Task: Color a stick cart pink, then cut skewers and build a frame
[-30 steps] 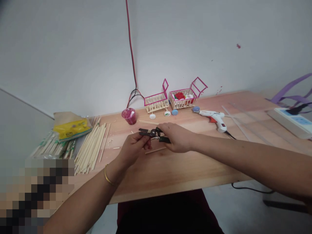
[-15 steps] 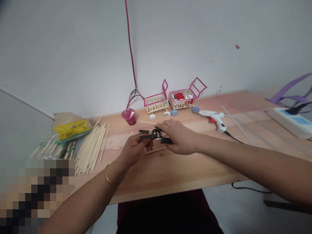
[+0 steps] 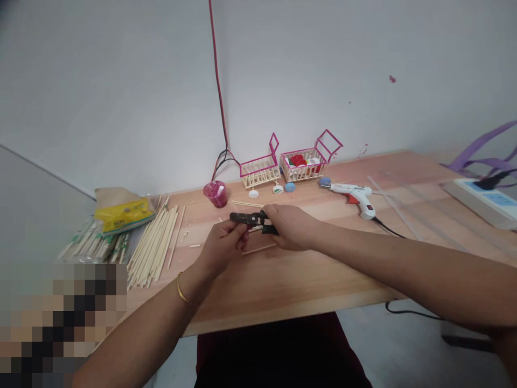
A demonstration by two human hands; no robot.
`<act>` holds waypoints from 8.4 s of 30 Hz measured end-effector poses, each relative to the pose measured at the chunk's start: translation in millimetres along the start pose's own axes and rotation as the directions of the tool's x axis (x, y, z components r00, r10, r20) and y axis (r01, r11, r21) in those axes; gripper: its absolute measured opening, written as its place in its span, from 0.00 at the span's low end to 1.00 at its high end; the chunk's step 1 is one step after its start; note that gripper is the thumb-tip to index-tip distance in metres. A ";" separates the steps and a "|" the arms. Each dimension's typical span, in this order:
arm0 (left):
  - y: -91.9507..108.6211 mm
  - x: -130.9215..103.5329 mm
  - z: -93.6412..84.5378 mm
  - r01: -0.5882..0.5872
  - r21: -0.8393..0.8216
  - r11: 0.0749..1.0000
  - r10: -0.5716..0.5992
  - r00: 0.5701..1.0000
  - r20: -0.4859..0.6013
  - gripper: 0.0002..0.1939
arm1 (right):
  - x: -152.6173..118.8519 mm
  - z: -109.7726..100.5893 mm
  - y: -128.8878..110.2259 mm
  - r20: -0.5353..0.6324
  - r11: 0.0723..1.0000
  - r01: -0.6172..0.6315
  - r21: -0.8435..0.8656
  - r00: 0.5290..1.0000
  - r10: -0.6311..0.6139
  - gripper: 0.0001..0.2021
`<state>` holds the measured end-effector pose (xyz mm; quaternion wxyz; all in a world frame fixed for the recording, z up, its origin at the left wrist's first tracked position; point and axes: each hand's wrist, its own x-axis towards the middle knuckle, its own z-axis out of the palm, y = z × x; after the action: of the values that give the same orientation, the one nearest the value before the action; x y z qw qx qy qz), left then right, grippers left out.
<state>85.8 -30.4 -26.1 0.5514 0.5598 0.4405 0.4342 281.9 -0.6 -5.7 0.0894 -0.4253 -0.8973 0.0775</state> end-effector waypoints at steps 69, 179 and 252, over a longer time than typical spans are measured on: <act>-0.9 9.3 -4.5 0.075 0.007 0.997 -0.074 0.996 -0.055 0.08 | 7.7 1.1 -15.4 0.020 0.715 -0.044 0.697 0.999 0.043 0.02; 26.0 14.0 -43.5 0.227 0.968 0.105 -0.140 0.967 -0.211 0.11 | 19.7 18.8 1.8 0.054 1.000 0.017 0.018 0.998 -0.018 0.13; 12.6 5.6 -14.4 -0.243 0.950 -0.198 -0.106 0.968 0.226 0.13 | 20.8 31.0 6.4 -0.005 0.998 0.044 0.032 0.999 -0.044 0.11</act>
<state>73.3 -21.6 -13.2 -0.0628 0.8477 0.5166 -0.1026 266.7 17.7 -35.2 0.0997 -0.4041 -0.9049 0.0893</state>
